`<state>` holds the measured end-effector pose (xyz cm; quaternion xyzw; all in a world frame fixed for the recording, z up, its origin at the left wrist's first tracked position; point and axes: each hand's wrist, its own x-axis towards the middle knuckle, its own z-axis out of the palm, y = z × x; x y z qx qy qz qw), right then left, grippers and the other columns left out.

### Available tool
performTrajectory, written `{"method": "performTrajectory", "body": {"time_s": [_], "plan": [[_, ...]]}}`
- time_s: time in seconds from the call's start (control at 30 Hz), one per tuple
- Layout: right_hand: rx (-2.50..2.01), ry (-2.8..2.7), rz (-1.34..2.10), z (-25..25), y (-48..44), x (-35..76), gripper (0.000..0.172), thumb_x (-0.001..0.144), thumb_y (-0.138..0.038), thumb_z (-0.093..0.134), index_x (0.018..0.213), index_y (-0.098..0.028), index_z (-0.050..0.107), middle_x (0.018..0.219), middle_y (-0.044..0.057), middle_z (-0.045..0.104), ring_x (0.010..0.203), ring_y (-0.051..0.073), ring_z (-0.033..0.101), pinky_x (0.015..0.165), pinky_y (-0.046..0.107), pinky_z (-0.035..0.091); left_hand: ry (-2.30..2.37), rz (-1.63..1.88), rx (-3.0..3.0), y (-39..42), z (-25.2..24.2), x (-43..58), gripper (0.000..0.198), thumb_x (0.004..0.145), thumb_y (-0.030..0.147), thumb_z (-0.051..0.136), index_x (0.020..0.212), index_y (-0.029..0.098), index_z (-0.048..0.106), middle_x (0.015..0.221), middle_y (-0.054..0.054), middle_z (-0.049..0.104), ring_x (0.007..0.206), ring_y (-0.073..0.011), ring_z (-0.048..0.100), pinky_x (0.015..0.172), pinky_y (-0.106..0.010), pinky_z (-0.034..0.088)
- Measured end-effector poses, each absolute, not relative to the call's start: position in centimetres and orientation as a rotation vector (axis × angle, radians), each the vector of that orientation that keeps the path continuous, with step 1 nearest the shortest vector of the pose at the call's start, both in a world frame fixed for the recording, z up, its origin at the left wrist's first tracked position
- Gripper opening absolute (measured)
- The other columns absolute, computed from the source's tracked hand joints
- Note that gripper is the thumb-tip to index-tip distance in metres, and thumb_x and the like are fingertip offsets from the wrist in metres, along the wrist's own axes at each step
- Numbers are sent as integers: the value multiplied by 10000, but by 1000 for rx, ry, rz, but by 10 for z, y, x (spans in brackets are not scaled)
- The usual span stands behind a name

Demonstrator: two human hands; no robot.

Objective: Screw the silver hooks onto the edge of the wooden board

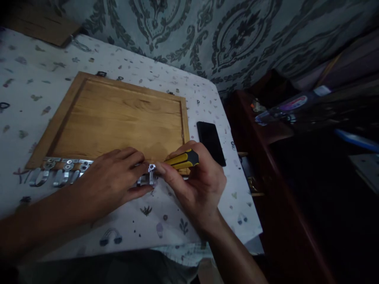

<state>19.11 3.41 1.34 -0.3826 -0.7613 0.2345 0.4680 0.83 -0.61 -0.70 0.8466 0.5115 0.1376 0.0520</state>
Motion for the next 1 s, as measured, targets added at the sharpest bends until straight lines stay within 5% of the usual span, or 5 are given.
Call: {"method": "performTrajectory", "body": {"time_s": [0.4, 0.67, 1.0], "plan": [[-866, -1949, 1062, 37, 45, 204, 195, 866, -374, 756, 1024, -260, 747, 980, 47, 732, 856, 190, 687, 615, 277, 579, 1540, 449, 2633, -5, -6, 6, 231, 896, 369, 714, 920, 141, 746, 955, -89, 707, 937, -287, 668, 763, -422, 563], [-852, -1843, 1093, 38, 40, 202, 96, 860, -274, 769, 945, -230, 767, 871, 0, 760, 471, 78, 592, 447, 219, 525, 1516, 362, 2603, -4, -1, 6, 255, 904, 375, 702, 951, 127, 732, 929, -84, 692, 922, -296, 664, 776, -458, 577], [-858, -1931, 722, 29, 42, 193, 173, 828, -382, 802, 840, -231, 718, 719, -15, 702, 597, 131, 621, 540, 281, 495, 1525, 389, 2644, -4, -2, 5, 251, 909, 390, 694, 948, 144, 724, 923, -74, 692, 902, -261, 639, 750, -394, 537]]}}
